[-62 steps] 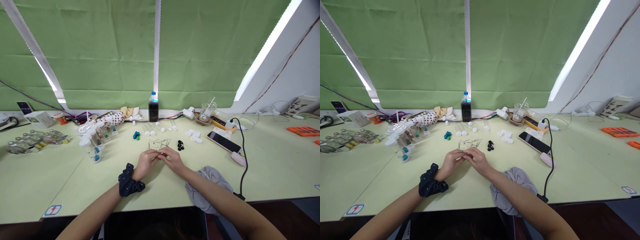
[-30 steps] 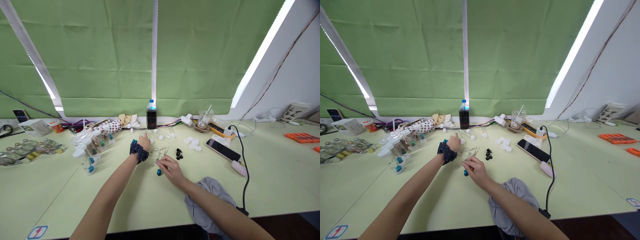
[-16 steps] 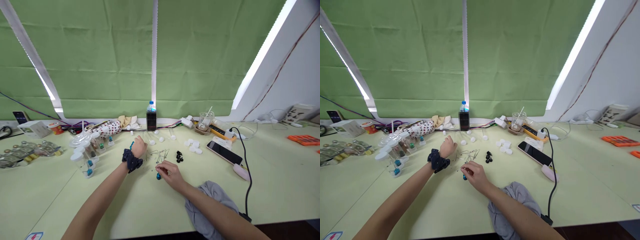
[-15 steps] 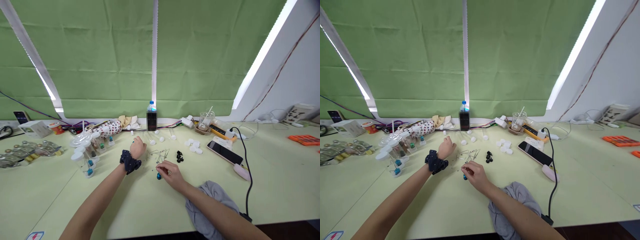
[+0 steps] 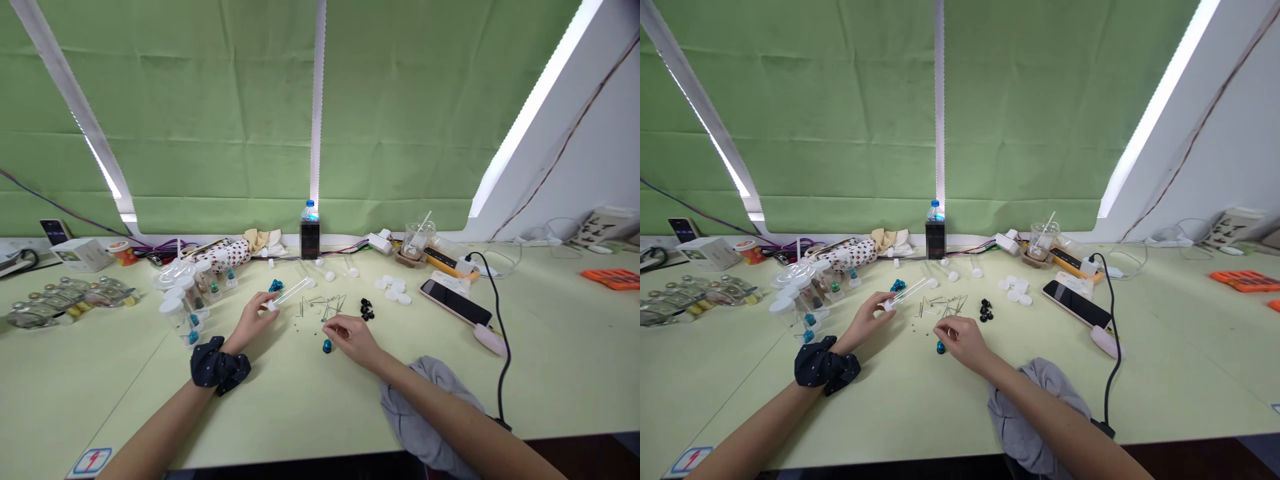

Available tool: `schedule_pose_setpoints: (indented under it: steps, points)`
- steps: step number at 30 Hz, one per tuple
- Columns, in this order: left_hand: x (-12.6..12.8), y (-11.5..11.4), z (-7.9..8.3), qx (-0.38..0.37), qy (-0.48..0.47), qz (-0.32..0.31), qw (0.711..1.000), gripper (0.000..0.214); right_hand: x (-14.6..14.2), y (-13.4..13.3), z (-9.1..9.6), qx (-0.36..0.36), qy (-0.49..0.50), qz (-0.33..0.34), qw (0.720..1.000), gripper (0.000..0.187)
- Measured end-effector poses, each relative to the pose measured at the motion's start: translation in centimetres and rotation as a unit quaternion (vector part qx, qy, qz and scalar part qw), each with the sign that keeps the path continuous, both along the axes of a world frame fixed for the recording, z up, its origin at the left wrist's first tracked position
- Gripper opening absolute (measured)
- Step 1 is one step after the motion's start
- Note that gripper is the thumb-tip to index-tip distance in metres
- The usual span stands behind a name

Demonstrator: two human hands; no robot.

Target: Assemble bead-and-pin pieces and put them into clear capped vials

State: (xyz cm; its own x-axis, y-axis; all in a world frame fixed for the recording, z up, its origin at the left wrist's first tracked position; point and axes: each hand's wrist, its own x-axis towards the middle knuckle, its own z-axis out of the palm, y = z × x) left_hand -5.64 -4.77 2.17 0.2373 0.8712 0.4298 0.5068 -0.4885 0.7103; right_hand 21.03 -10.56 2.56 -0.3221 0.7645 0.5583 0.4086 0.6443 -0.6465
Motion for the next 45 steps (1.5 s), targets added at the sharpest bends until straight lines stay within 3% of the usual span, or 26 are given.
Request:
schedule_pose_setpoints:
  steps: [5,9,12,15,22,28,37,41,45]
  points:
    - [-0.3,-0.3,-0.3,-0.02,-0.071,-0.032,0.997,0.034,0.9,1.8,2.2,-0.085,0.063,0.006,0.994,0.021]
    - [-0.5,-0.3,-0.6,-0.032,-0.099,-0.052,0.993,0.035,1.8,4.2,3.6,-0.117,0.222,-0.02,0.968,0.021]
    - [-0.4,-0.5,-0.7,-0.054,-0.117,-0.065,0.99,0.037,2.1,5.5,3.3,-0.126,0.33,-0.034,0.935,0.02]
    - [0.0,-0.8,-0.8,-0.069,-0.128,-0.067,0.987,0.039,2.1,5.9,2.4,-0.155,0.379,-0.024,0.912,0.02]
    - [0.6,-1.2,-0.7,-0.069,-0.139,-0.063,0.986,0.04,1.5,5.4,1.3,-0.209,0.388,0.011,0.897,0.019]
    - [0.9,-1.5,-0.6,-0.105,-0.202,-0.087,0.97,0.037,0.7,5.0,0.7,-0.26,0.367,0.037,0.892,0.019]
    - [1.1,-1.8,-0.3,-0.122,-0.232,-0.095,0.96,0.036,0.8,4.6,0.8,-0.334,0.343,0.066,0.875,0.018]
    - [1.1,-2.0,-0.2,-0.109,-0.227,-0.093,0.963,0.036,0.7,4.8,0.7,-0.37,0.351,0.07,0.858,0.018]
    - [1.1,-1.8,-0.3,-0.089,-0.223,-0.092,0.967,0.034,0.9,4.9,0.6,-0.425,0.368,0.1,0.821,0.019]
